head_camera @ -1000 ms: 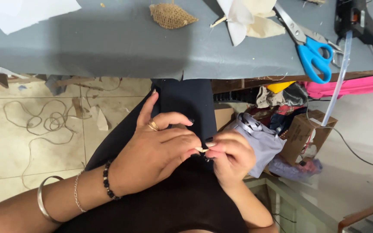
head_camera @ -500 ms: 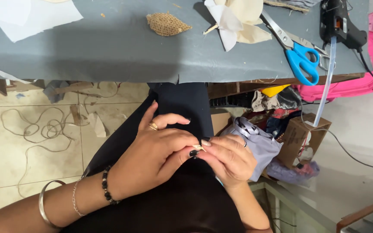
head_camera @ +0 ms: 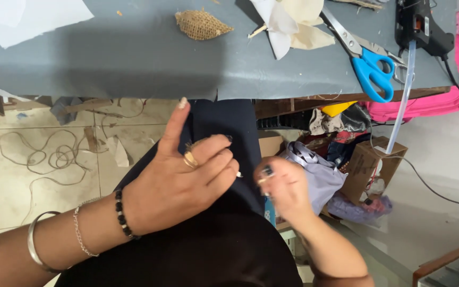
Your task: Making decorative flowers from burlap and fabric using scissors and a hot glue gun to decorate a basket
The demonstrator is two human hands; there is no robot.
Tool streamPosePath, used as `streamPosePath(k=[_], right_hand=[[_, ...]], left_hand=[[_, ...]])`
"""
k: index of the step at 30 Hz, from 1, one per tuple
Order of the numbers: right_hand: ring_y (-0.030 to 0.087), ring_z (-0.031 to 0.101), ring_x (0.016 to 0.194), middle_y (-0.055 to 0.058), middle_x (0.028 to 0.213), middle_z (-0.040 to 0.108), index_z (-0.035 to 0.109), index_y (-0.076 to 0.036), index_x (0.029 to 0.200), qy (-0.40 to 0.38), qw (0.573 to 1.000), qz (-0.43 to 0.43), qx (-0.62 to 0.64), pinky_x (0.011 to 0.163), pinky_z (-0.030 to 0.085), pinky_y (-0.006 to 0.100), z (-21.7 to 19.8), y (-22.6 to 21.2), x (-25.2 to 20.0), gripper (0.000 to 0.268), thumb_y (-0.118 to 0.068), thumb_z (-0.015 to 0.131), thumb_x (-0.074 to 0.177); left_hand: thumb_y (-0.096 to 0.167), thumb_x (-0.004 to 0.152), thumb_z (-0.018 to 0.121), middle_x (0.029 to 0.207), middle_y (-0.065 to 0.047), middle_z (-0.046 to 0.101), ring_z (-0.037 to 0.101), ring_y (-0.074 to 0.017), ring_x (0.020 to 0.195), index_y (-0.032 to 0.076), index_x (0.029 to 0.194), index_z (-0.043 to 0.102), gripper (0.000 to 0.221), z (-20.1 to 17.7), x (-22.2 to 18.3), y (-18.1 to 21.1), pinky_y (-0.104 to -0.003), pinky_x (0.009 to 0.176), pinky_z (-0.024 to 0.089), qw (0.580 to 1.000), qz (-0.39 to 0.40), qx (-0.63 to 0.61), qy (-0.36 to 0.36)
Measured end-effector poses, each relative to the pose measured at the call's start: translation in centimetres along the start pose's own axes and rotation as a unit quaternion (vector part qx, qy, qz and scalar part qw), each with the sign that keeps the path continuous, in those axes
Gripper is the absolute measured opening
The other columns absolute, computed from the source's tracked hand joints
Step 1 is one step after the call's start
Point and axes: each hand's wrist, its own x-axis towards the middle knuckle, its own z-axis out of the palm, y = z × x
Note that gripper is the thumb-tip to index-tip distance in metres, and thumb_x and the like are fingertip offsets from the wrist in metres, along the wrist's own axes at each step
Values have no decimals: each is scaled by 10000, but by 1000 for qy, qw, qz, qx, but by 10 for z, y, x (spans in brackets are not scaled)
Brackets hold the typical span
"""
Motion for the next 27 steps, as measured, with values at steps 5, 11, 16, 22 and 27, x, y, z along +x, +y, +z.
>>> streamPosePath(k=[5,11,16,22,27], right_hand=[[258,534,969,119,1058,561,547,-60,1070,117,941,-40,-315,867,427,394,-37,-6,0,92,-59,605,998],[150,739,893,92,1048,767,735,-64,1152,75,996,8,-44,805,621,250,-3,-1,-19,259,-245,651,987],[129,737,918,112,1033,805,784,-26,1049,115,990,60,60,835,593,257,21,3,-15,193,-151,760,904],[36,483,731,-63,759,585,752,-62,855,101,984,97,106,626,401,238,26,5,-9,138,-159,730,949],[80,672,754,1,797,745,718,-98,763,27,995,89,45,630,535,257,23,-23,-6,130,-74,610,831]], left_hand=[[10,1077,581,971,-18,613,614,-241,1123,78,995,591,108,0,-4,-4,-745,1157,203,993,-58,-99,9],[35,1053,646,1083,-94,662,644,-220,1146,42,1097,704,73,14,7,1,-734,1063,395,999,17,20,46],[71,1056,669,1137,-126,707,563,-166,1260,19,1138,722,111,16,8,7,-668,1067,465,990,84,103,50],[90,1054,586,1096,-60,674,601,-167,1194,79,1237,721,227,8,20,13,-690,1081,407,995,58,82,15],[144,1039,528,1389,-14,592,529,-282,1332,208,1348,566,318,-11,27,14,-768,1100,275,988,72,-119,-73]])
